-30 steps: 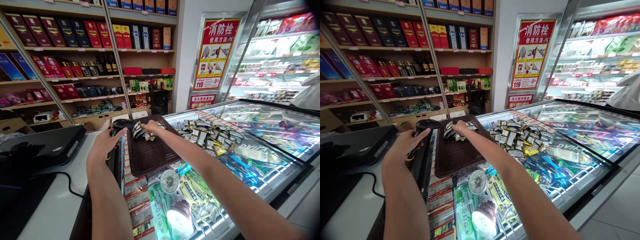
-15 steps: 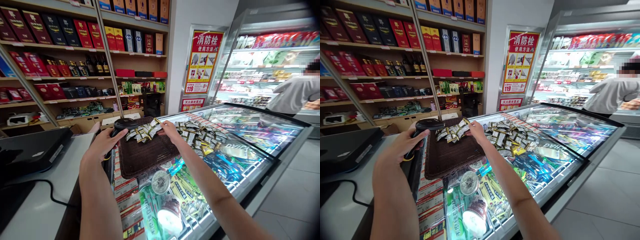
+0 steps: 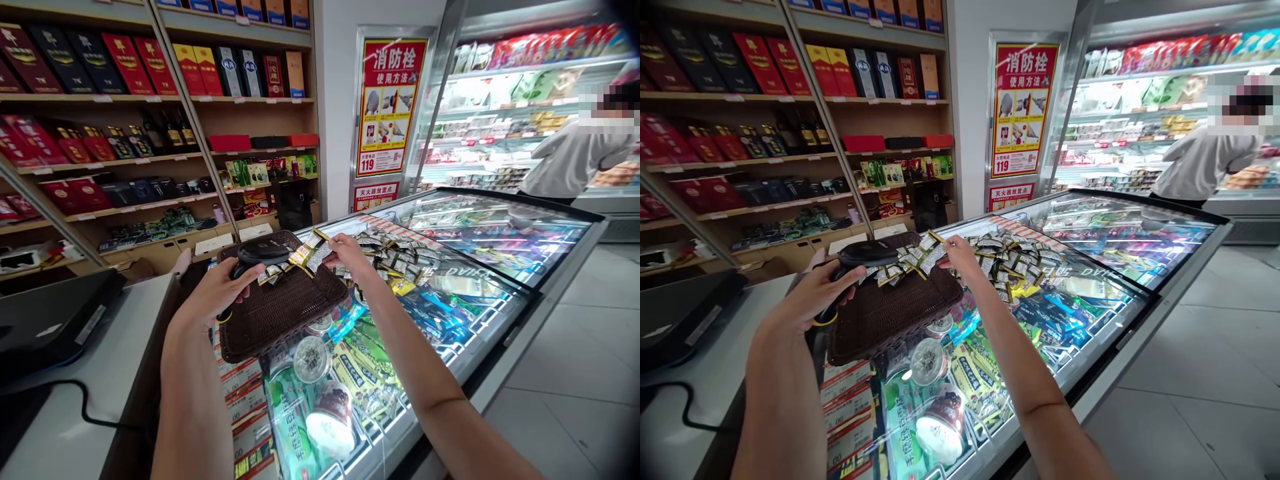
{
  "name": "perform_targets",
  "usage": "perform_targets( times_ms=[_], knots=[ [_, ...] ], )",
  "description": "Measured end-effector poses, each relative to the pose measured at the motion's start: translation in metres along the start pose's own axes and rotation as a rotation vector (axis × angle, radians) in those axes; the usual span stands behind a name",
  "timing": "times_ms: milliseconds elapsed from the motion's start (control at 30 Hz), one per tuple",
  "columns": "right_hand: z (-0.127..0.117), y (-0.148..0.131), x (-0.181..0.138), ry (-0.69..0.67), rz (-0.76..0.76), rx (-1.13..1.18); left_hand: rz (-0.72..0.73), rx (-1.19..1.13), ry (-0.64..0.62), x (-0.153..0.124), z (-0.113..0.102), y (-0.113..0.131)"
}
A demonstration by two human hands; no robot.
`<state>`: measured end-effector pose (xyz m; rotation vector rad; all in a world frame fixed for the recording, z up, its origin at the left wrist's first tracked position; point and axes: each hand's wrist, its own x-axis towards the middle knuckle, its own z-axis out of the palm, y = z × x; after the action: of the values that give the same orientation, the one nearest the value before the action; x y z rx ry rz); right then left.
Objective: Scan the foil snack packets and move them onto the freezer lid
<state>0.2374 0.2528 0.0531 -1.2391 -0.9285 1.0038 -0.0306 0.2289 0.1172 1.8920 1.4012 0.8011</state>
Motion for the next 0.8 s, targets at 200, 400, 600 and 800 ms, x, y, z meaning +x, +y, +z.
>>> perform_targets(
  times_ms=[200,400,600,800],
  knots=[
    [0.001,0.001,0.001,-0.002,-0.007,-0.017,0.037,0.026,-0.019,-0.001,0.005,0.004],
    [-0.022,0.008,0.018,0.111,-0.080,-0.125,0.043,0.067,-0.025,-0.002,0.002,0.006],
    [-0.094,0.025,0.049,0.522,-0.171,-0.052,-0.067,0.027,0.038,-0.003,-0.011,0.002],
    [-0.114,0.040,0.057,0.532,-0.075,-0.186,-0.182,0.102,0.175,-0.010,-0.027,0.004]
  ],
)
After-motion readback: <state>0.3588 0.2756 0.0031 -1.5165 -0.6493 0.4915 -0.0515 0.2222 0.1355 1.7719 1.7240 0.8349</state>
